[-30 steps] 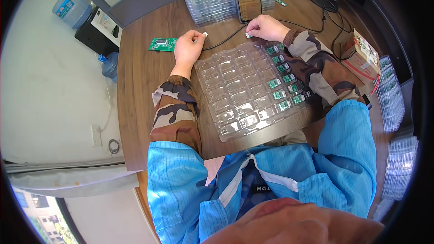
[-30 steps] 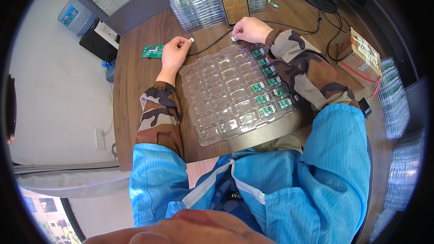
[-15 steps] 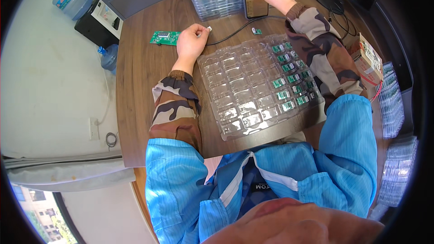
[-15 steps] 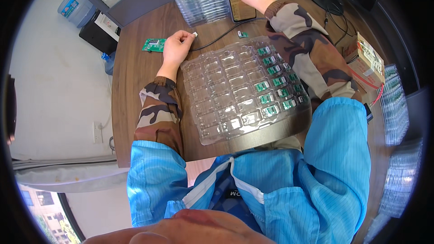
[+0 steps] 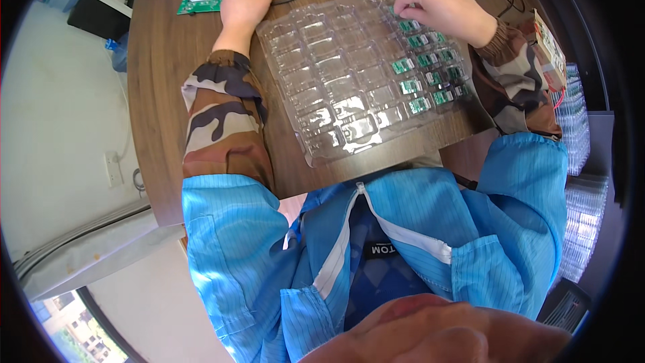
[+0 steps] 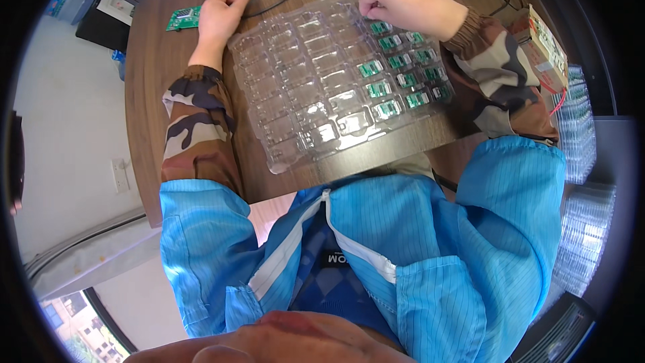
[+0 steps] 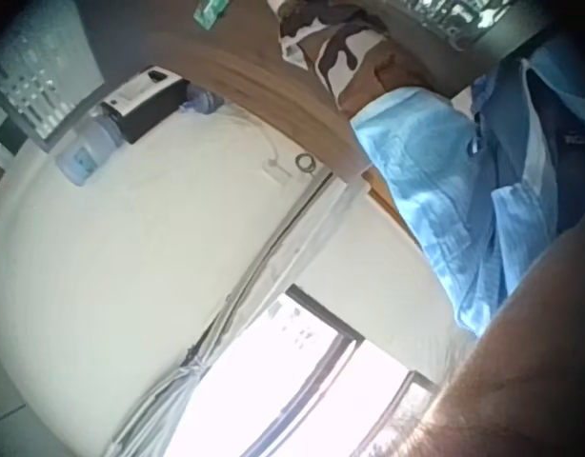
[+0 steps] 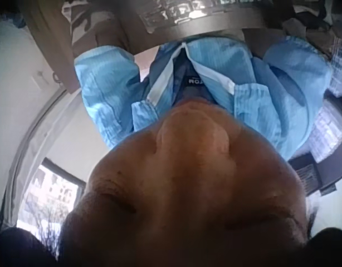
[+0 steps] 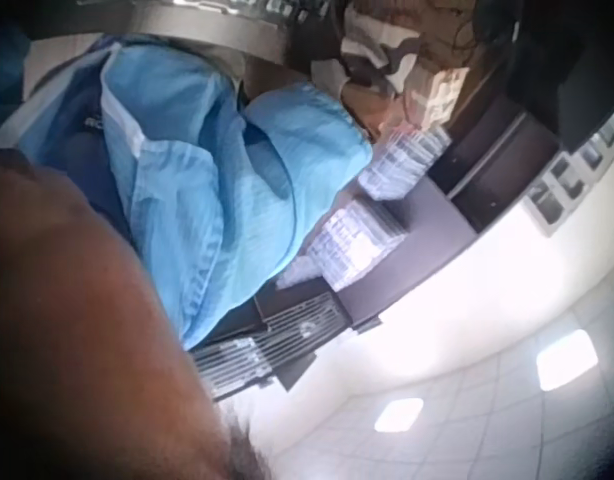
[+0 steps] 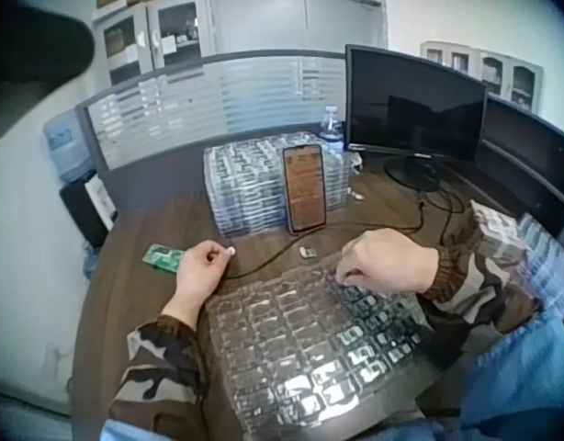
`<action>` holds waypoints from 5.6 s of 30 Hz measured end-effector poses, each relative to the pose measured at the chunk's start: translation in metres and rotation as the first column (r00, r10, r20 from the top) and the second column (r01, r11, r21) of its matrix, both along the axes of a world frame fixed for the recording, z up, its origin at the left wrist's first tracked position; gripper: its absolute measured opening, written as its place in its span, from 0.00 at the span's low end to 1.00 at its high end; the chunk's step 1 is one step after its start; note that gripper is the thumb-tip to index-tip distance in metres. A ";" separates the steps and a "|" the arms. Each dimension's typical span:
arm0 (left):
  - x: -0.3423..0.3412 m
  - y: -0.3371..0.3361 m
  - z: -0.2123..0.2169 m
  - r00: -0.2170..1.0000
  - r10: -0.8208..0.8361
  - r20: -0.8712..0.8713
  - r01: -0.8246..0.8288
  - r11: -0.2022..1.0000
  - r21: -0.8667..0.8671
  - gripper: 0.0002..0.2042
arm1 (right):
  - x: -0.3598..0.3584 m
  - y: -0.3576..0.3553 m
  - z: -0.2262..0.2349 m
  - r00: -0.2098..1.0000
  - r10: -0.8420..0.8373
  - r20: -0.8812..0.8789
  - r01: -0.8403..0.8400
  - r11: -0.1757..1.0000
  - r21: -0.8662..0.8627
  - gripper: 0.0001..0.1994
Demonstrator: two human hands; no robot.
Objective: Placing small electronic components into designated slots in a plastic tray.
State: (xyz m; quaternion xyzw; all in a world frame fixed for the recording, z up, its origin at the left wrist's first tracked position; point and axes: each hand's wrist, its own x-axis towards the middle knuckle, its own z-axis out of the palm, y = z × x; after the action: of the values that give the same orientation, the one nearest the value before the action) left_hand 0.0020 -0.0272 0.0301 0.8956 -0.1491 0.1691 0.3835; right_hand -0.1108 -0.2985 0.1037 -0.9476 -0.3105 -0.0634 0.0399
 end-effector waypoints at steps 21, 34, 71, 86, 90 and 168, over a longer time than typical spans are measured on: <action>-0.003 0.000 -0.001 1.000 -0.010 0.007 0.010 1.000 0.006 0.11 | -0.053 0.025 -0.006 0.974 0.075 -0.216 -0.078 0.997 -0.005 0.07; -0.004 -0.001 0.003 1.000 -0.005 0.007 0.006 0.992 -0.128 0.11 | 0.057 0.052 0.002 0.895 0.263 -0.360 0.049 0.744 0.667 0.05; -0.004 -0.005 -0.003 1.000 0.010 0.029 -0.004 0.982 -0.188 0.09 | 0.098 0.092 -0.022 0.999 -0.040 -0.016 0.042 0.864 0.501 0.15; -0.010 -0.002 0.001 0.999 0.000 0.042 0.004 0.994 -0.109 0.10 | -0.080 -0.111 0.035 0.833 -0.482 0.271 0.469 0.875 0.118 0.07; -0.006 -0.011 0.000 0.999 -0.050 0.009 0.051 0.987 -0.153 0.09 | -0.154 -0.154 0.040 0.638 -0.736 0.226 0.762 0.645 -0.054 0.07; -0.012 0.001 0.004 0.993 -0.069 -0.098 0.044 0.970 -0.237 0.07 | -0.211 -0.180 -0.057 0.568 -0.819 0.084 0.809 0.536 -0.241 0.15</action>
State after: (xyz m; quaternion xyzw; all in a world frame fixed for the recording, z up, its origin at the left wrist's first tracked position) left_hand -0.0102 -0.0261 0.0339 0.8470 -0.1331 0.1270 0.4987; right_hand -0.3221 -0.4788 0.0472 -0.9808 0.1607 -0.0161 -0.1088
